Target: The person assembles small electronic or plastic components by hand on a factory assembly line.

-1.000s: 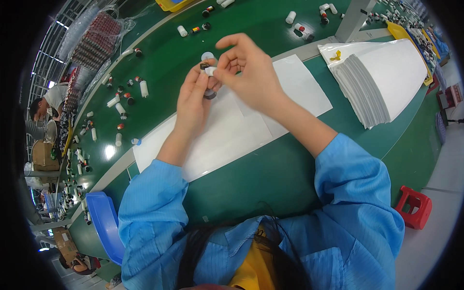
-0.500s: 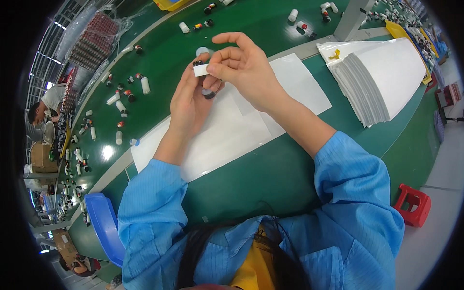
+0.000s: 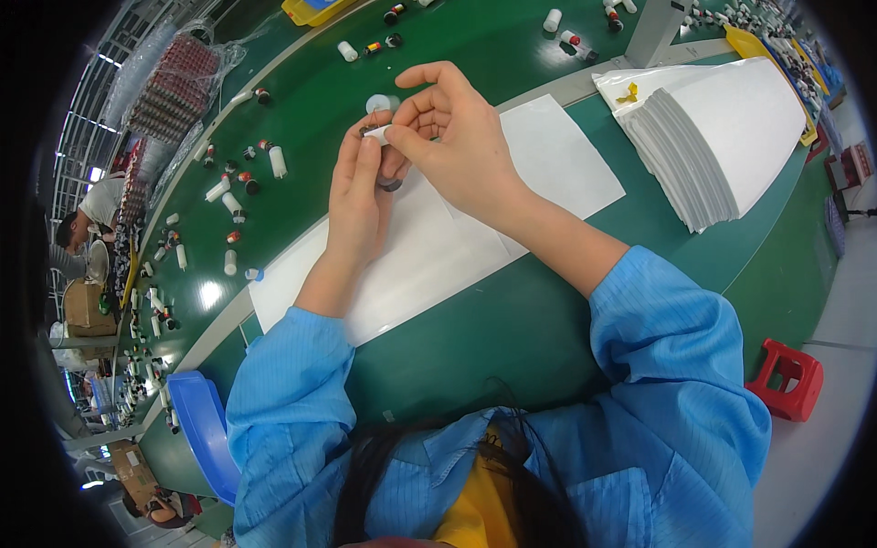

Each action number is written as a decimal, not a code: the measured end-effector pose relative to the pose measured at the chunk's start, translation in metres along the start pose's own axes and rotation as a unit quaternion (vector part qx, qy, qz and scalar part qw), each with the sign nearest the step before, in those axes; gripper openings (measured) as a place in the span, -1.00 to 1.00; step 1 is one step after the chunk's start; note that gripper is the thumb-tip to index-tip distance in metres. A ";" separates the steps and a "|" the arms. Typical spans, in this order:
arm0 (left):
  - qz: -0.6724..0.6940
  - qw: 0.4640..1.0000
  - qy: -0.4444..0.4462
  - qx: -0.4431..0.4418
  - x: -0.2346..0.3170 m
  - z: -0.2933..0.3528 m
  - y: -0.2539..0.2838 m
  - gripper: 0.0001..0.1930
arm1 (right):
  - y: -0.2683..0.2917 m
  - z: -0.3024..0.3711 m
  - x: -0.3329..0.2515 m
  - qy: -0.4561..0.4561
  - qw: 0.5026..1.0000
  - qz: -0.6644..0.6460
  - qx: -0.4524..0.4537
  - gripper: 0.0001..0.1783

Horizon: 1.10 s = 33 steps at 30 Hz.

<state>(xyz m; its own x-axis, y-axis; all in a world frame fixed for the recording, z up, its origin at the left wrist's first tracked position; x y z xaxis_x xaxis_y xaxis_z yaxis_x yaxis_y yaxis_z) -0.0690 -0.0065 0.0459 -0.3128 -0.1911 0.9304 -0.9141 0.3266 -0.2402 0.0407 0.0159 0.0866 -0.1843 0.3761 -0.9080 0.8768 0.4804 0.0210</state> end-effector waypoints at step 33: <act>-0.850 0.517 -0.100 -0.018 0.041 0.008 0.228 -0.71 | 0.015 -0.032 0.008 0.103 0.790 0.604 -0.020 -0.25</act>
<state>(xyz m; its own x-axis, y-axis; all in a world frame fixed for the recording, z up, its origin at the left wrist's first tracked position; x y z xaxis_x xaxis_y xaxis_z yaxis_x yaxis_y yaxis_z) -0.2926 0.0526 0.0273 0.9108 -0.3204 -0.2602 0.0928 -0.4554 0.8855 0.0382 0.0521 0.0930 0.7037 0.6987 -0.1286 0.4553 -0.3046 0.8366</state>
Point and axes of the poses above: each hand's wrist, its own z-axis away from the middle knuckle, its own y-axis out of the back of the hand, x = y × z, the point moved 6 cm from there along -z, towards the middle knuckle, and after that the axes turned 11 degrees about -x, right-handed, at the moved point
